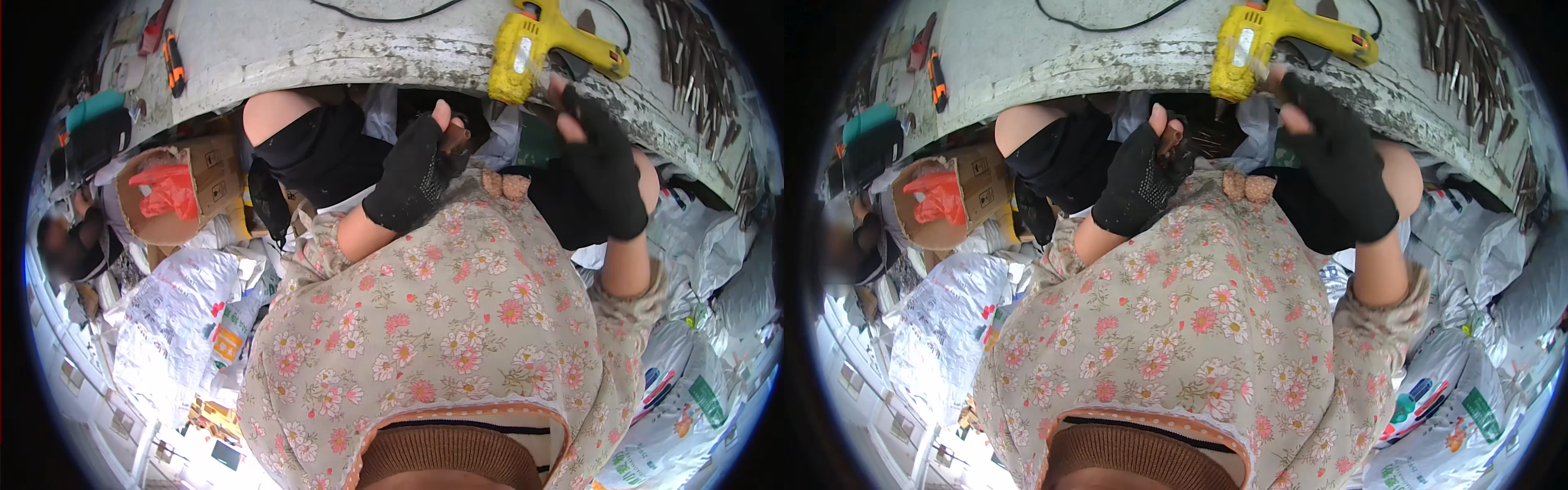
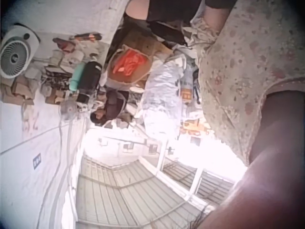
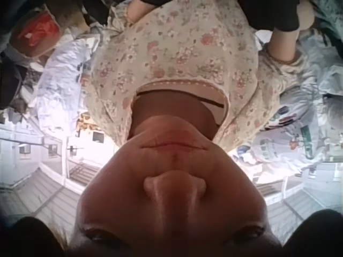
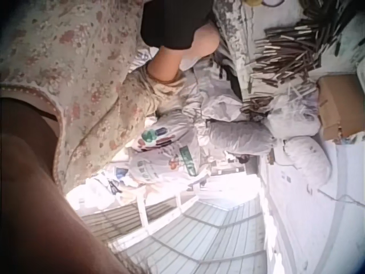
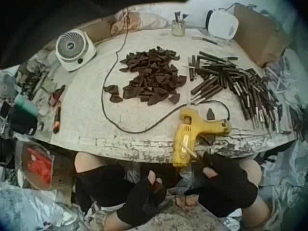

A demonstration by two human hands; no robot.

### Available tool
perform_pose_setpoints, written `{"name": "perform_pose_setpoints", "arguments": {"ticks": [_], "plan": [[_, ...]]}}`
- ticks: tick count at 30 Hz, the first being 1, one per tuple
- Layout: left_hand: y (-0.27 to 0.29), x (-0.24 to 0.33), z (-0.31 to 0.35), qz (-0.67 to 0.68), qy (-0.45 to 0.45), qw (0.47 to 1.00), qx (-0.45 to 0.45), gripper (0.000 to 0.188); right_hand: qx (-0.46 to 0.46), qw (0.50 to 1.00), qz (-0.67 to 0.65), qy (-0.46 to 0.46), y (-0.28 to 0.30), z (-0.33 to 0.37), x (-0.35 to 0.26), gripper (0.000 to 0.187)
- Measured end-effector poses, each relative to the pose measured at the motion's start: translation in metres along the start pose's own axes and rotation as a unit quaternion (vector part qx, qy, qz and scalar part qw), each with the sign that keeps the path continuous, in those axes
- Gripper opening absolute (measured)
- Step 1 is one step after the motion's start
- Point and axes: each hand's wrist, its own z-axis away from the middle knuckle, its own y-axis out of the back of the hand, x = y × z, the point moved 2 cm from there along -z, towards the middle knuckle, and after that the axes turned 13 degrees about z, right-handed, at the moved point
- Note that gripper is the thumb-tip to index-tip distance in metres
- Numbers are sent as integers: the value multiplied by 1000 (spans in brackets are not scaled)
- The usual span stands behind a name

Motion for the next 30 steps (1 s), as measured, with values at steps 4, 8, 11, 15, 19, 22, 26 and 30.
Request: {"name": "perform_pose_setpoints", "arguments": {"ticks": [4,8,11,15,19,22,26,30], "plan": [[6,4,-5,70,84,992,-62,25,-77,995,-62,9,-10,32,-34,39],[-13,5,11,-50,68,996,-10,29,-127,991,28,30,-3,36,-49,32],[-16,2,15,-89,42,994,56,26,-136,988,40,69,0,37,-52,37],[-12,3,18,-273,-119,955,4,28,-140,983,97,70,4,37,-61,38],[-15,6,25,-531,-405,743,-46,29,-119,960,221,121,6,35,-83,44],[-14,8,24,-360,-217,905,-71,27,-111,954,239,145,1,37,-85,47],[-8,12,17,-375,-193,906,-35,23,-124,968,185,119,-14,30,-65,46],[0,23,13,-511,-142,834,-153,14,-195,977,78,42,-17,17,-48,34]]}}
